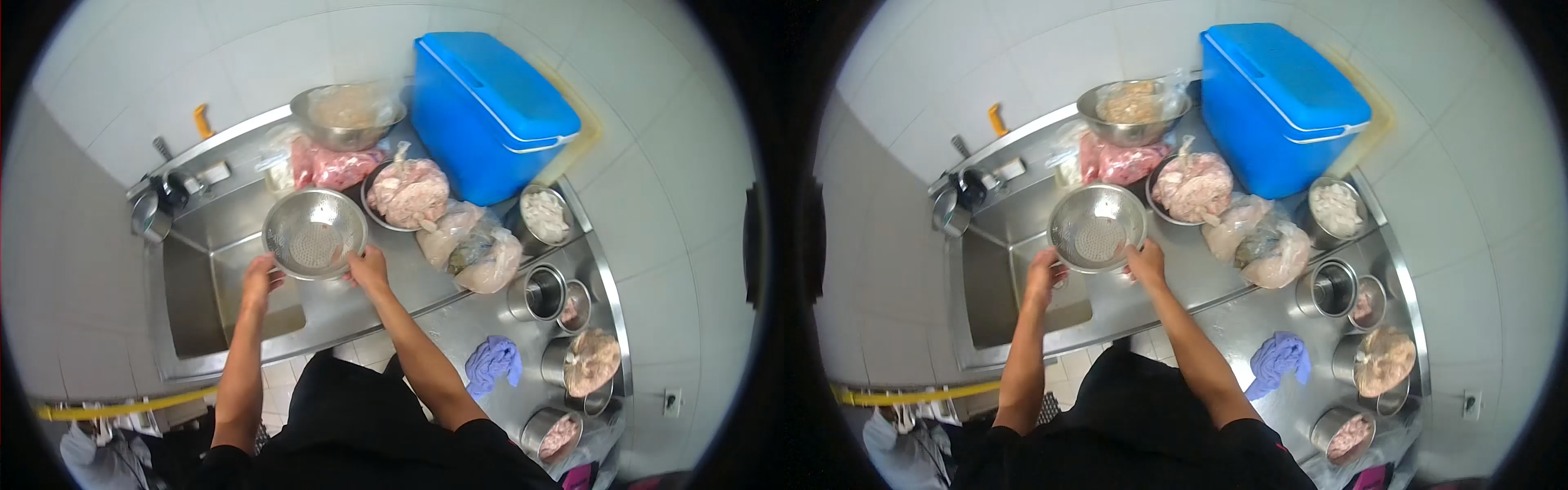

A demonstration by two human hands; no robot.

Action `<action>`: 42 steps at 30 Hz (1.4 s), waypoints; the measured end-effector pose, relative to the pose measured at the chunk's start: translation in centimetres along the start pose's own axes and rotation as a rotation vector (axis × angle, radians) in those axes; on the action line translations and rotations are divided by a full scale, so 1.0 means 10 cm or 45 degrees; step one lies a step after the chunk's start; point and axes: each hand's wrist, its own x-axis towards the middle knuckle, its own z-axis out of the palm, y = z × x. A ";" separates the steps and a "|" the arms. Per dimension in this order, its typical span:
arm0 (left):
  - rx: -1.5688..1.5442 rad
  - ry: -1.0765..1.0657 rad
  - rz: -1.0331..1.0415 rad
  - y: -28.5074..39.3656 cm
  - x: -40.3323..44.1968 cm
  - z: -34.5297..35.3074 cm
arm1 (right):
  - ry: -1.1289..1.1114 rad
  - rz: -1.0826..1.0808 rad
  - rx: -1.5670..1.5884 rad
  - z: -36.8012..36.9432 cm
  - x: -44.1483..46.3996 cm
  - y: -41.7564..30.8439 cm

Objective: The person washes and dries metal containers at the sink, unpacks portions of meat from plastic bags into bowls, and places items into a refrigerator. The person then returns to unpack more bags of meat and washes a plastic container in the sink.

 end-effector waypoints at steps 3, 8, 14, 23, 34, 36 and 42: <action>-0.604 -0.171 -0.246 -1.28 0.21 0.72 | 0.247 0.090 -0.229 -1.08 -0.45 0.27; -0.699 0.102 -0.378 -1.20 1.89 -0.03 | 0.069 0.005 -0.277 -0.45 -0.54 -0.03; -1.082 -0.043 -0.426 -0.97 3.12 -0.52 | 0.001 0.054 -0.482 0.69 -0.46 0.66; -0.578 -0.560 -0.249 -1.48 3.05 -0.81 | -0.063 0.573 -0.203 1.61 0.34 1.41; 0.552 -0.398 -0.274 -1.72 2.35 -2.50 | -0.349 0.524 -0.384 2.62 1.08 1.25; 0.569 -0.415 -0.335 -1.73 2.31 -2.49 | -0.278 0.422 -0.575 2.65 1.07 1.18; -0.026 -0.339 -0.386 -1.79 2.33 -1.90 | 0.018 -1.186 -1.191 2.62 0.80 0.59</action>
